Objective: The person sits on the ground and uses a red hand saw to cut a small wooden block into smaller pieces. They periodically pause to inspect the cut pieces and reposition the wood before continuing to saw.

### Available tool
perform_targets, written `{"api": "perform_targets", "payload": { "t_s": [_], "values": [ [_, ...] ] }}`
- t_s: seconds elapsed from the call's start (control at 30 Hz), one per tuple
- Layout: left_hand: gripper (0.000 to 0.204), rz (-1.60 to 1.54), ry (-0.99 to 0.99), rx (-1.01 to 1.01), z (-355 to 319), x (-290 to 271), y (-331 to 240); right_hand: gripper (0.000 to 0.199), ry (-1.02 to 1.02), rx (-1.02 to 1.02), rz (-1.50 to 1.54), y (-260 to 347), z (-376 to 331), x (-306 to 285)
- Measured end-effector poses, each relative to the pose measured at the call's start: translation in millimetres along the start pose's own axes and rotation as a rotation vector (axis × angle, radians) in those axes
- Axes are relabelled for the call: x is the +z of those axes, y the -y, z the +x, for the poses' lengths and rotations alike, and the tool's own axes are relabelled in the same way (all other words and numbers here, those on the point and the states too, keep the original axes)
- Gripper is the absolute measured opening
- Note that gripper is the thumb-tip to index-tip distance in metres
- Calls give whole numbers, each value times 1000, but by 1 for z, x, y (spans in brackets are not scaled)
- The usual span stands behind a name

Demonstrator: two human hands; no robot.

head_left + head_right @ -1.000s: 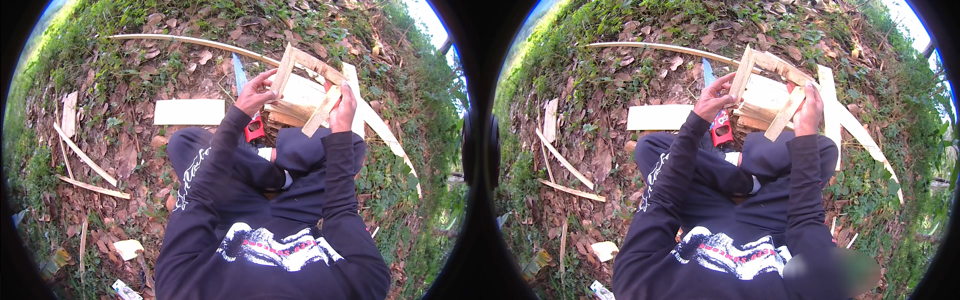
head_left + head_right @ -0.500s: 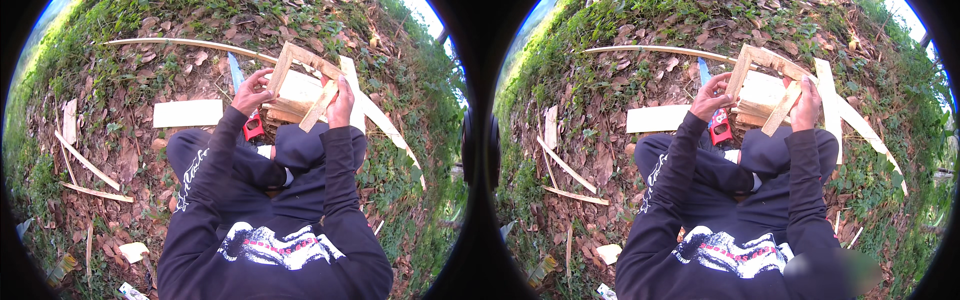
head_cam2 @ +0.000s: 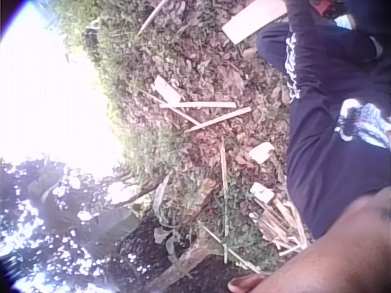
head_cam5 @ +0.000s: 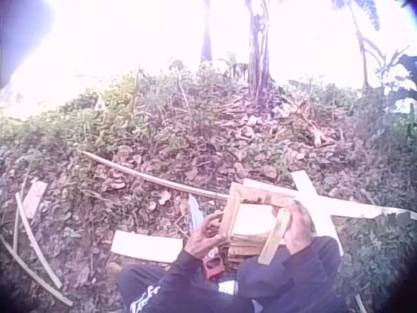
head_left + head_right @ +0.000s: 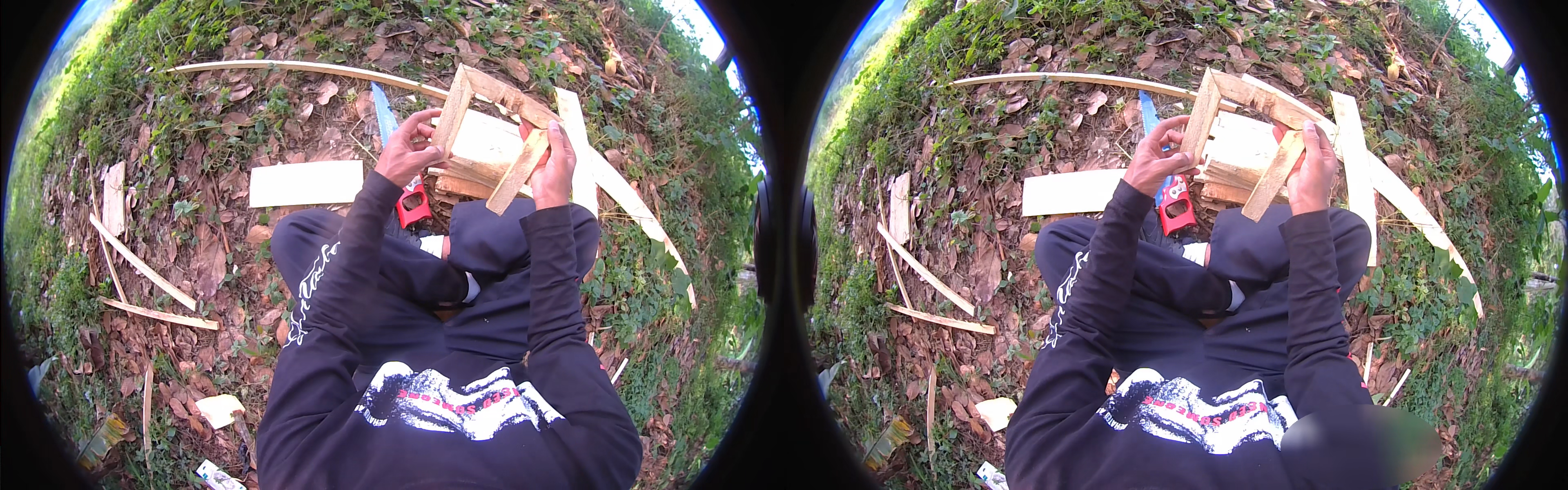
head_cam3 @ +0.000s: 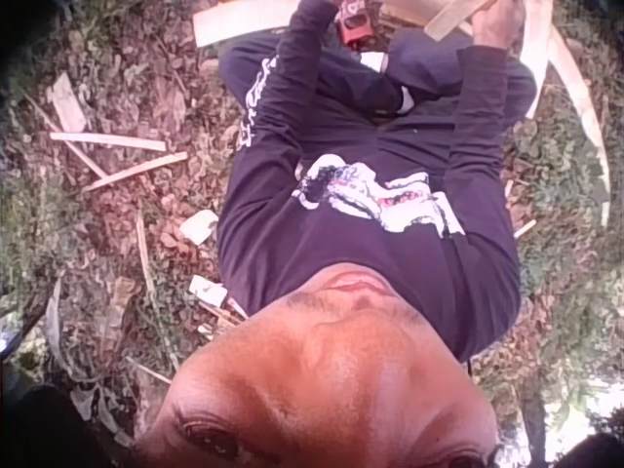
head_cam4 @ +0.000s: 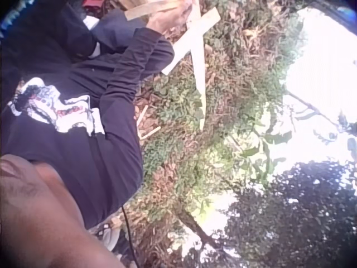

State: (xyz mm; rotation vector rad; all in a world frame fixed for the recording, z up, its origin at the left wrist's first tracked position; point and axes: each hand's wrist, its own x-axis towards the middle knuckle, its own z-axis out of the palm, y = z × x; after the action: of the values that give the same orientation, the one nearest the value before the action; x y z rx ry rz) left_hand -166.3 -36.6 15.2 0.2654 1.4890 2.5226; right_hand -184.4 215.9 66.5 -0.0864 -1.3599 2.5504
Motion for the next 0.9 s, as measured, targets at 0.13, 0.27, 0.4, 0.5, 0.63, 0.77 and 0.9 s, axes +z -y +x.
{"api": "perform_targets", "payload": {
  "t_s": [0.13,0.27,0.4,0.5,0.63,0.77,0.9],
  "values": [
    [70,131,3,30,0,2,-5,22,17,13,-21,-1,3,-7],
    [61,185,38,61,-5,7,-9,23,68,57,-53,0,-2,-6],
    [47,338,-103,259,8,-11,10,25,122,86,-52,-10,-9,-7],
    [39,301,-177,240,5,-7,7,28,113,124,-68,-10,-24,1],
    [43,240,-193,252,3,-7,-1,30,127,150,-74,-16,-31,2],
    [41,255,-161,260,3,-14,-3,30,134,164,-84,-16,-33,8],
    [37,111,-137,235,-1,-5,-11,28,148,170,-90,-15,-32,9]
  ]
}}
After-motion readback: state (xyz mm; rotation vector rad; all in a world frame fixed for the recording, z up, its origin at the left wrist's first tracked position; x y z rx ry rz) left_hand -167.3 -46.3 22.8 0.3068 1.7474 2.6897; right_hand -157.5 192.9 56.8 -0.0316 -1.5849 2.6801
